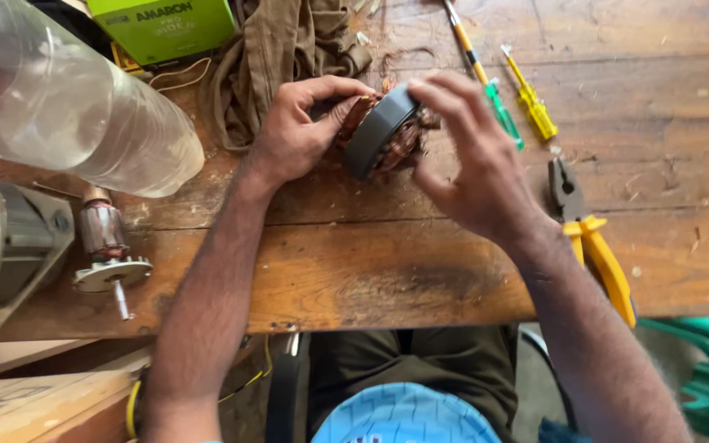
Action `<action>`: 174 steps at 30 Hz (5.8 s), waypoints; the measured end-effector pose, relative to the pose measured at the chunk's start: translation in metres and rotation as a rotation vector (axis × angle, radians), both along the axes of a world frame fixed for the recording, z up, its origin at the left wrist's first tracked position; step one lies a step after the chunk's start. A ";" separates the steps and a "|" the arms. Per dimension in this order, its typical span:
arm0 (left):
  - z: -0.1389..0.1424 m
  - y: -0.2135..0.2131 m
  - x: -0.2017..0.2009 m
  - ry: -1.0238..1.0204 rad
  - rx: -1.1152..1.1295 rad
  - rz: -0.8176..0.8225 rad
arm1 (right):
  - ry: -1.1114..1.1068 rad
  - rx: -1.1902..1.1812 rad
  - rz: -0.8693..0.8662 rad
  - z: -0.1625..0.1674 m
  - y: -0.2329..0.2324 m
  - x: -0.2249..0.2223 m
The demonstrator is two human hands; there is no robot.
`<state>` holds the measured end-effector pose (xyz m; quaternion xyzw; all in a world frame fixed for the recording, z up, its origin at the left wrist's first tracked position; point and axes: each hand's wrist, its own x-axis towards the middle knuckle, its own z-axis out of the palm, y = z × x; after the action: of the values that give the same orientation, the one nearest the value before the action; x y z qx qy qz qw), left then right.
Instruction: The person works at a wooden bench pulling copper windings and other components out of a gray electric motor stator housing by hand, prying and extracting parts piece by piece. They briefly pick up pliers and set it down again while continuing to strip components from the housing.
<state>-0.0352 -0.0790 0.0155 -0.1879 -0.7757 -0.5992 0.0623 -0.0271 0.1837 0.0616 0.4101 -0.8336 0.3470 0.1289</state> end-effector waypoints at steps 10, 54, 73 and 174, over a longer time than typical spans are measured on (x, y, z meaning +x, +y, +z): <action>-0.007 0.006 -0.011 0.086 0.196 0.051 | 0.056 -0.021 0.054 -0.003 -0.009 -0.023; 0.002 0.035 0.016 0.295 -0.304 0.311 | 0.698 0.260 -0.119 -0.037 -0.019 -0.015; -0.003 0.037 0.016 0.357 -0.326 0.289 | 0.482 0.168 -0.158 -0.037 -0.032 -0.007; 0.010 0.046 0.021 0.388 -0.358 0.359 | 0.207 0.042 -0.181 -0.047 -0.037 -0.007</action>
<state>-0.0146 -0.0325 0.0251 -0.1670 -0.8631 -0.3858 0.2798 -0.0344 0.1470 0.0149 0.3694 -0.8566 0.2721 0.2363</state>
